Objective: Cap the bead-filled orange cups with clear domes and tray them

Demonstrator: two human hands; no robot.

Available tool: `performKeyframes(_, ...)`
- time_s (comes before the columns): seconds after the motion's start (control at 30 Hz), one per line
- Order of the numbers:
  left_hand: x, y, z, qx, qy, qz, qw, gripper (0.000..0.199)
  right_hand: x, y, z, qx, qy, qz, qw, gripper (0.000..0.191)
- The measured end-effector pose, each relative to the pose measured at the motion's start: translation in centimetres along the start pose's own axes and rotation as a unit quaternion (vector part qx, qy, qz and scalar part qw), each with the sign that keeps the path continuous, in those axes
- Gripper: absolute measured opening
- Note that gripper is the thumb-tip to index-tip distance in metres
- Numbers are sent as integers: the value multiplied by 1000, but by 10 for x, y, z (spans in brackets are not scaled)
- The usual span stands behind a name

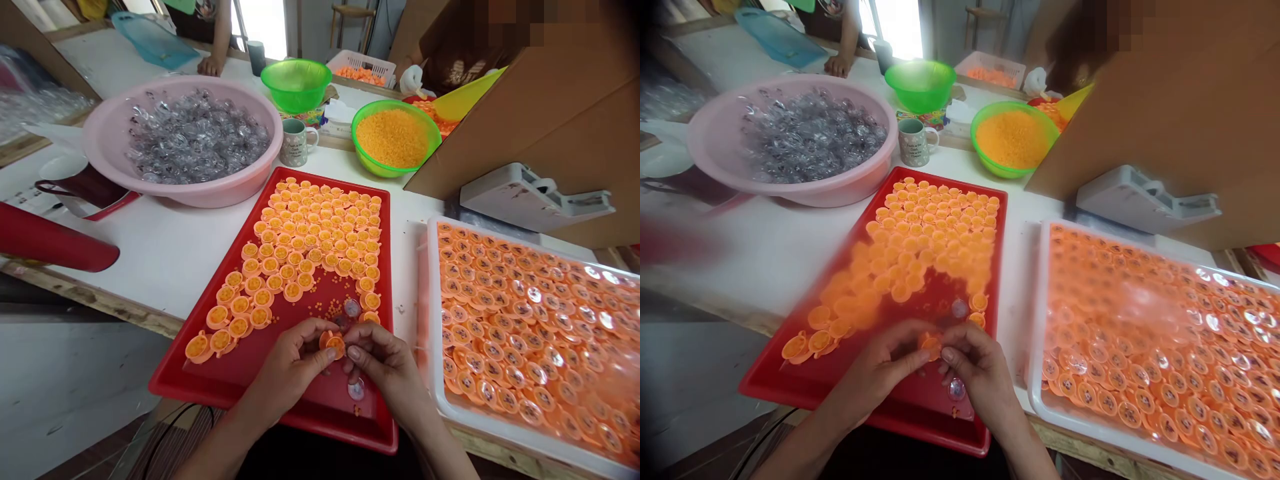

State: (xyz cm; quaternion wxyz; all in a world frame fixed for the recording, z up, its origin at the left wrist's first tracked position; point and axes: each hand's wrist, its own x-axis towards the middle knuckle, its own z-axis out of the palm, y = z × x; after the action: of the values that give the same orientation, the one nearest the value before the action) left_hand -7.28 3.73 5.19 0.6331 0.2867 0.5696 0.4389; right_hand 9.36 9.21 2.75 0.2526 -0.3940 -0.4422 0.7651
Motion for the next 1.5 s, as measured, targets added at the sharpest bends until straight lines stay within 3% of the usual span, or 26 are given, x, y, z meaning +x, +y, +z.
performKeyframes(0.13,3,-3,4,-2,-28,6,1000,25,1,-2,1,-1,-4,-1,1000,17)
performKeyframes(0.4,2,-6,2,-109,-2,-35,993,32,-4,2,-7,81,13,-9,997,13)
performKeyframes(0.57,5,-7,3,-93,17,-53,994,29,-12,-3,2,3,-30,-5,1000,16)
performKeyframes(0.8,5,-5,3,-88,36,-71,993,27,-13,-5,-6,-50,40,-31,997,15)
performKeyframes(1.07,4,-7,5,-41,14,-35,998,23,-5,6,-4,-67,5,-28,997,13)
performKeyframes(1.3,5,-16,6,107,47,75,990,25,-9,13,6,-172,56,-76,981,7)
performKeyframes(1.43,6,-21,6,92,52,59,993,25,-9,12,8,-294,82,-175,936,8)
performKeyframes(1.5,6,-22,5,86,50,59,993,25,-9,11,8,-312,89,-191,926,10)
